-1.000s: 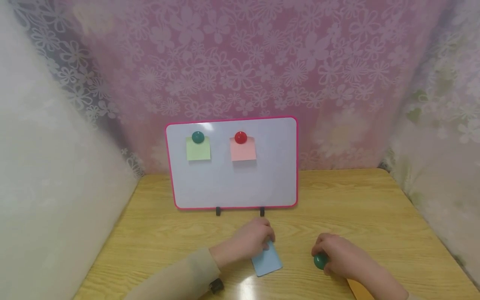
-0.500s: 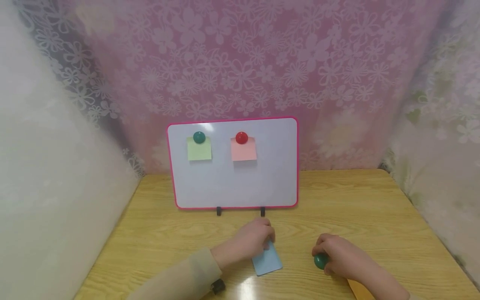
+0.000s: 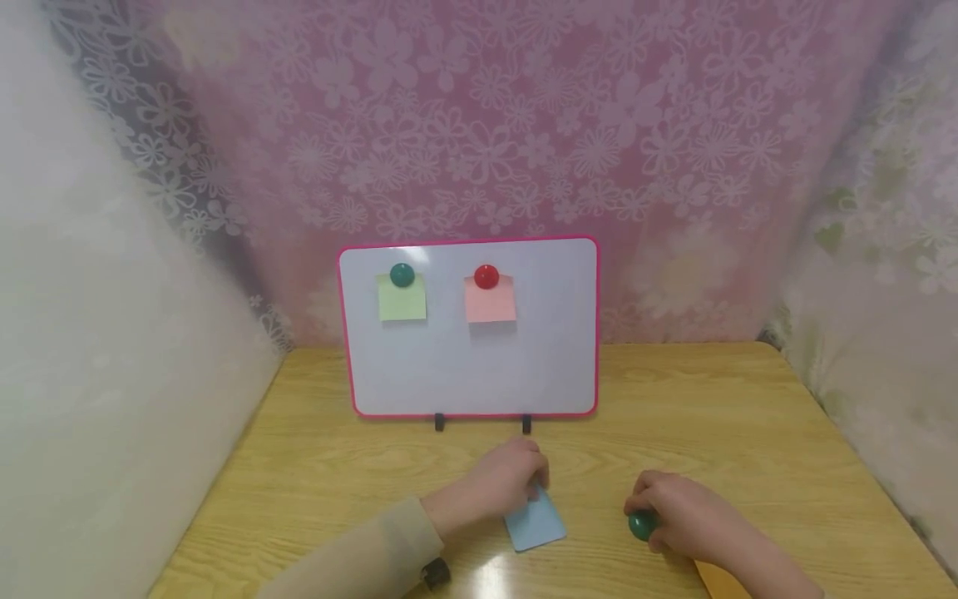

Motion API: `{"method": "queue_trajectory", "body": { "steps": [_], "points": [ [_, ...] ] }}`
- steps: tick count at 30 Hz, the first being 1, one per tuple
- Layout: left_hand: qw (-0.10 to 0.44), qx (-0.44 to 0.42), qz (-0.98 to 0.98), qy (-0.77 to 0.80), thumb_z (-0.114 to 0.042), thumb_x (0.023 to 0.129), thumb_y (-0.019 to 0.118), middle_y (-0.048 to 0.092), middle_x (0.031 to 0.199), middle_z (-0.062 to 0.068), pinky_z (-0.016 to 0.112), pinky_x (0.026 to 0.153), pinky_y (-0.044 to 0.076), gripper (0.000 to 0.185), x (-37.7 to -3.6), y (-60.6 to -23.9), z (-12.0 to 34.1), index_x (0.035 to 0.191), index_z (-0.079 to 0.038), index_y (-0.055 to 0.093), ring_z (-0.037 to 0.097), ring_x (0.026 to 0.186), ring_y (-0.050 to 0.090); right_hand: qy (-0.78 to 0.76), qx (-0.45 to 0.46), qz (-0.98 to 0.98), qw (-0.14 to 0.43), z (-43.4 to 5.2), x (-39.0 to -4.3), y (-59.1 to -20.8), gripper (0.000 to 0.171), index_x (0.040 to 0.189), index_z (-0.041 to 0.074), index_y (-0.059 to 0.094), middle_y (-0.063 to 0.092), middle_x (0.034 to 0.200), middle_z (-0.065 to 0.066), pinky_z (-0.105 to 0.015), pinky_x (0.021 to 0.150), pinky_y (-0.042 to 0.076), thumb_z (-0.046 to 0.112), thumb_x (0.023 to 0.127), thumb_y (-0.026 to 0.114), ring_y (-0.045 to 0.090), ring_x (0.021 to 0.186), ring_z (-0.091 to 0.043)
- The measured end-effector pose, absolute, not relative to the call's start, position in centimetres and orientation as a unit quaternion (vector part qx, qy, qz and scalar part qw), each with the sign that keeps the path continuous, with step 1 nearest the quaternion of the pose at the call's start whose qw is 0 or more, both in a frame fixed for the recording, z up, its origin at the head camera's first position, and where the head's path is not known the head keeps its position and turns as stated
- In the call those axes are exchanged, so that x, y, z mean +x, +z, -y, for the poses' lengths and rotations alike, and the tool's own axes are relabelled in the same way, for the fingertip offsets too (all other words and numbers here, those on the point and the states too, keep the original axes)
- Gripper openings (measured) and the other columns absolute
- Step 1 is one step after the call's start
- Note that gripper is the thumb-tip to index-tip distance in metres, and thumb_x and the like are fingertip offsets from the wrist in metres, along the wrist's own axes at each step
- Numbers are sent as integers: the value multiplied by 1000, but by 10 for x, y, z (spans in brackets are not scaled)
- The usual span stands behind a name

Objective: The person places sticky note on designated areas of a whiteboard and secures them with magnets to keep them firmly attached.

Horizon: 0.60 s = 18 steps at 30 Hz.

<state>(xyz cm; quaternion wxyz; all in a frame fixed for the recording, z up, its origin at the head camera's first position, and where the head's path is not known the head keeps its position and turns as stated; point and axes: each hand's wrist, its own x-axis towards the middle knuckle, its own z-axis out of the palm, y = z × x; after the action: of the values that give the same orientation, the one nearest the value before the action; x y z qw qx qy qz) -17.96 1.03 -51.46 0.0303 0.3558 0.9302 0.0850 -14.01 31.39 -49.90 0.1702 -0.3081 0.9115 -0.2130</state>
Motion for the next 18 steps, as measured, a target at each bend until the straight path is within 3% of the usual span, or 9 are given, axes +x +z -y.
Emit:
{"method": "queue_trajectory", "body": {
  "steps": [12, 18],
  "points": [
    [48, 348, -931, 103, -17, 93, 86, 69, 92, -14, 17, 78, 49, 12, -180, -516, -9, 97, -26, 79, 4, 93, 60, -206, -329, -907, 163, -313, -139, -496, 38, 110, 16, 82, 67, 106, 12, -29, 74, 59, 4, 77, 94, 66, 90, -6],
    [57, 346, -929, 117, -16, 92, 86, 62, 81, -14, 15, 68, 44, 12, -181, -514, -8, 96, -23, 79, 1, 77, 53, -204, -331, -905, 171, -314, -140, -495, 38, 112, 16, 80, 66, 106, 13, -29, 73, 59, 4, 78, 93, 65, 90, -4]
  ]
}}
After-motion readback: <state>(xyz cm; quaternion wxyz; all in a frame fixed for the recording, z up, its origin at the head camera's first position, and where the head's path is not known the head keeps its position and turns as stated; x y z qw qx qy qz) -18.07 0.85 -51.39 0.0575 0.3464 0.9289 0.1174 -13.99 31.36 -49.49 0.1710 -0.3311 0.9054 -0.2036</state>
